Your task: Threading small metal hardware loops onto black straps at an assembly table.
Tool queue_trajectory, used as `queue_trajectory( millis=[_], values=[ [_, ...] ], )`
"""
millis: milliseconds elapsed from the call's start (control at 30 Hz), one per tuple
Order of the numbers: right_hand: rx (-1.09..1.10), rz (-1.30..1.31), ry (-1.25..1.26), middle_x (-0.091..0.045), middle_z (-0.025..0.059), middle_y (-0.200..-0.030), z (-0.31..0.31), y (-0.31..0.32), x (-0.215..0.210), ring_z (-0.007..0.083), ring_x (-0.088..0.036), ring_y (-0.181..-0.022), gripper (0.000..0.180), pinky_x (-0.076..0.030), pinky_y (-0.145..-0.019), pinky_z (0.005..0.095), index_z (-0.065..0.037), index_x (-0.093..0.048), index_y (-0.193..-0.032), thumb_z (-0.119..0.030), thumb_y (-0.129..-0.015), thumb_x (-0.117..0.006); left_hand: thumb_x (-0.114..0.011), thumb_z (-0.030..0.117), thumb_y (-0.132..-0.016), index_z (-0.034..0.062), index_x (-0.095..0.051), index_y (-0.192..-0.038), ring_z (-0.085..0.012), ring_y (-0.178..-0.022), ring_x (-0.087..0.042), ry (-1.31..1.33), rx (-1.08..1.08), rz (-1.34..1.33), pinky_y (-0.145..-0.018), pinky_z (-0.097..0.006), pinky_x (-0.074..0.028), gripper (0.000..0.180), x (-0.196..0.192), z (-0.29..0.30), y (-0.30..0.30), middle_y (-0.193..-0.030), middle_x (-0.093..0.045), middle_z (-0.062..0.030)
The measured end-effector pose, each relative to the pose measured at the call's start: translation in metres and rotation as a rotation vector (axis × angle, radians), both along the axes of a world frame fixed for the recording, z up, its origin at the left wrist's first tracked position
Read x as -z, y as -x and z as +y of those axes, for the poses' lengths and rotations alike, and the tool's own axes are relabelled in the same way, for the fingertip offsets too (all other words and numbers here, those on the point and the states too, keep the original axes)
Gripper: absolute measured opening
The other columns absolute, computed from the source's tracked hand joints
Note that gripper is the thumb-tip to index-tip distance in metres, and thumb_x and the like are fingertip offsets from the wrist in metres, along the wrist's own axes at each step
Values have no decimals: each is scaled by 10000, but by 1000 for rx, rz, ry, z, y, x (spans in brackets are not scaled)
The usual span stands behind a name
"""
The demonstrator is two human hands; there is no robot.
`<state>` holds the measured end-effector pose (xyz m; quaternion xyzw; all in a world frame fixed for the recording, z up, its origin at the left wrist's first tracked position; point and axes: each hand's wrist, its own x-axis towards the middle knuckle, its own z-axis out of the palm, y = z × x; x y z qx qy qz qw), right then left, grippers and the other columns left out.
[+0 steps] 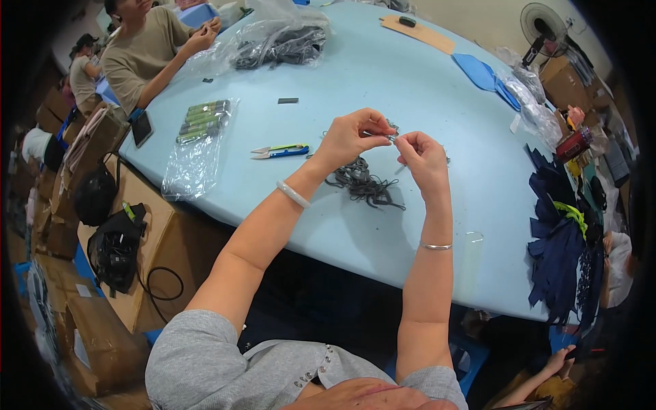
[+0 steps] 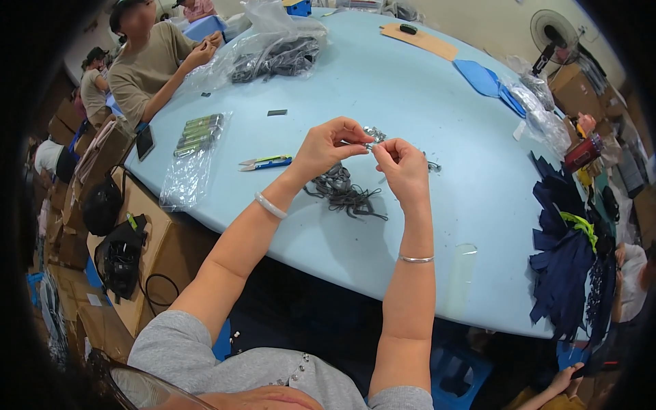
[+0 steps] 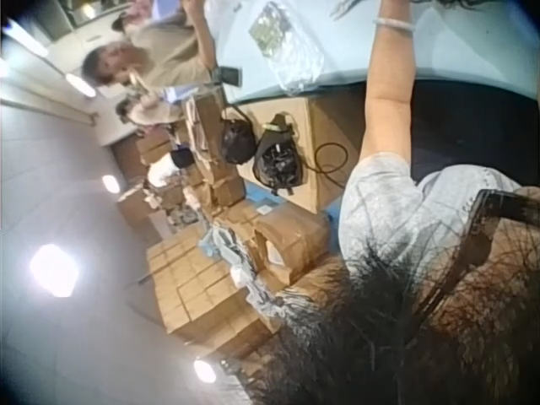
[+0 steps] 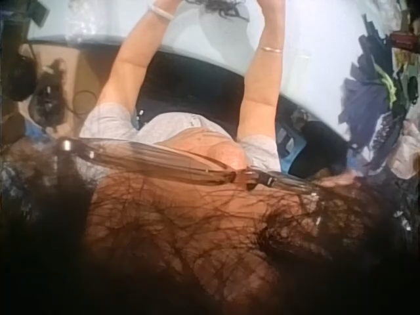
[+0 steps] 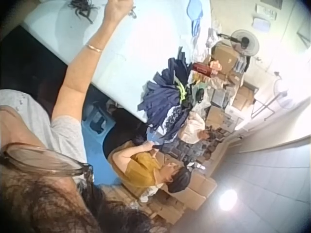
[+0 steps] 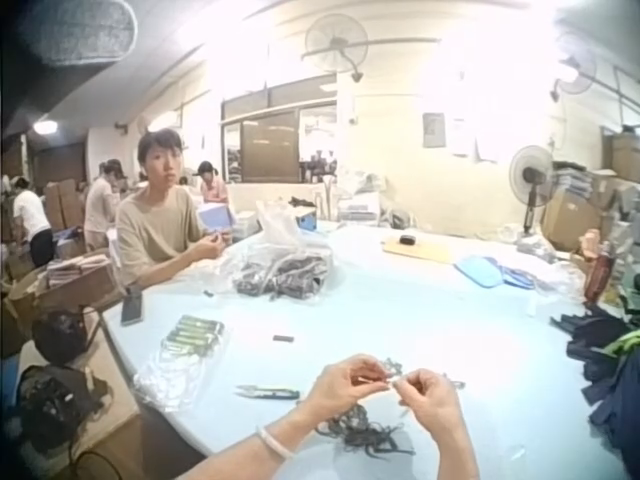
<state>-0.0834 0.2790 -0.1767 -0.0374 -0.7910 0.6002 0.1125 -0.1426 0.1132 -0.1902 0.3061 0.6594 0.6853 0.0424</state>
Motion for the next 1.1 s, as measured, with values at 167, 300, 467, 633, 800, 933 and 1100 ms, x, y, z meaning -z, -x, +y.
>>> queue_trajectory(
  millis=[167,300,467,633,800,933,1100],
  values=[
    [-1,12,-27,-611,14,-668,-1,1,2,79,-577,-621,205,-431,-559,202,1,-643,-818,-203,-838,-646,-704,21,-787,18,-584,-962,-124,-868,-646,24,-7,26,-775,-252,-529,213,2,-2,1,-929,-684,-77],
    [-5,53,-40,-622,19,-672,-6,1,3,83,-581,-616,181,-437,-553,210,13,-649,-829,-166,-847,-629,-707,29,-787,19,-585,-958,-124,-862,-648,72,-13,58,-768,-251,-528,210,2,0,0,-926,-685,-74],
    [-47,41,-25,-634,35,-714,-4,0,5,91,-603,-658,139,-456,-569,214,20,-643,-856,-109,-866,-593,-729,42,-766,20,-566,-961,-122,-854,-645,54,-56,59,-749,-244,-524,255,1,-3,0,-934,-679,-62],
    [-77,129,94,-638,55,-785,-5,4,10,107,-620,-697,104,-491,-604,224,24,-594,-918,-59,-857,-598,-736,36,-753,19,-558,-962,-124,-845,-639,62,-58,44,-745,-240,-524,276,3,-1,1,-910,-667,-66],
    [-67,72,135,-641,61,-806,-7,4,7,114,-623,-697,90,-508,-616,224,12,-559,-900,-53,-860,-605,-713,30,-773,12,-575,-955,-124,-828,-632,-55,11,-130,-752,-247,-525,229,6,-1,3,-911,-663,-72],
    [-80,70,183,-644,68,-807,-10,3,7,121,-623,-702,99,-510,-632,234,12,-555,-896,-66,-863,-605,-677,57,-817,2,-630,-986,-125,-832,-631,-174,47,-295,-775,-257,-521,185,11,-1,7,-922,-666,-68],
    [-251,-5,410,-649,99,-905,-4,-3,-5,143,-632,-788,125,-516,-720,253,31,-577,-966,-50,-874,-554,-661,81,-838,-5,-649,-1037,-122,-855,-625,-188,-3,-310,-775,-253,-516,217,17,-2,12,-939,-666,-66]
  ],
)
